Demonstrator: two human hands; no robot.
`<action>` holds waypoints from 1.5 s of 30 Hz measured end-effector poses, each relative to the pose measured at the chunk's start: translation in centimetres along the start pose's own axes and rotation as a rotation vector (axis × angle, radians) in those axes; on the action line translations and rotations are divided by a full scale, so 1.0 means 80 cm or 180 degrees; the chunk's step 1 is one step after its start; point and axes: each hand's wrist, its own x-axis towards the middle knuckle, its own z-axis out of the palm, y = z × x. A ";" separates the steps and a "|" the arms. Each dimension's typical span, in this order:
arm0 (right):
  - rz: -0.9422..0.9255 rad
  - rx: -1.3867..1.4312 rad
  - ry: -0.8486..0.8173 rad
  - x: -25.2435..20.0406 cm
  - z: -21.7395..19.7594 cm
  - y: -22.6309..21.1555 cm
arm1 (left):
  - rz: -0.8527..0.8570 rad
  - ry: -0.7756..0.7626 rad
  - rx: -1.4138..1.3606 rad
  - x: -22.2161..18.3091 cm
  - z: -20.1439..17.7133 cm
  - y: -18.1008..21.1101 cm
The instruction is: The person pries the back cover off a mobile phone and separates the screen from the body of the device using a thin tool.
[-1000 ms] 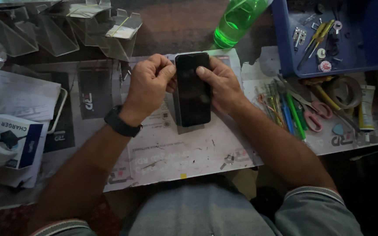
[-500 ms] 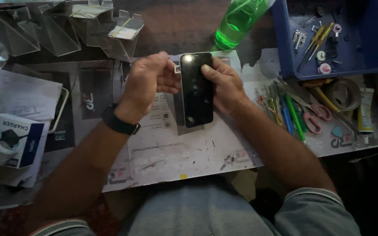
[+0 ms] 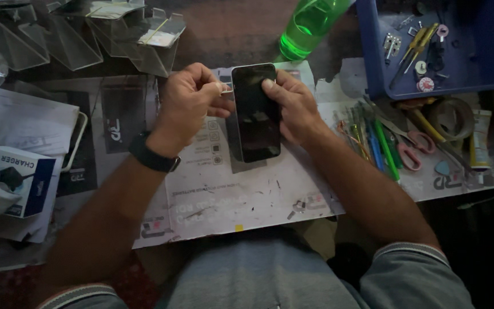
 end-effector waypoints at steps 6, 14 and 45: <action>-0.0045 0.0014 0.0182 0.003 -0.004 0.003 | -0.0064 0.0041 -0.0022 -0.002 -0.009 0.009; -0.0179 -0.0124 0.0202 0.006 -0.002 0.006 | -0.0524 0.0064 0.1243 -0.055 -0.073 0.047; -0.0127 -0.0218 -0.0088 -0.001 -0.007 0.004 | -0.1081 0.0278 0.2467 -0.088 -0.134 0.021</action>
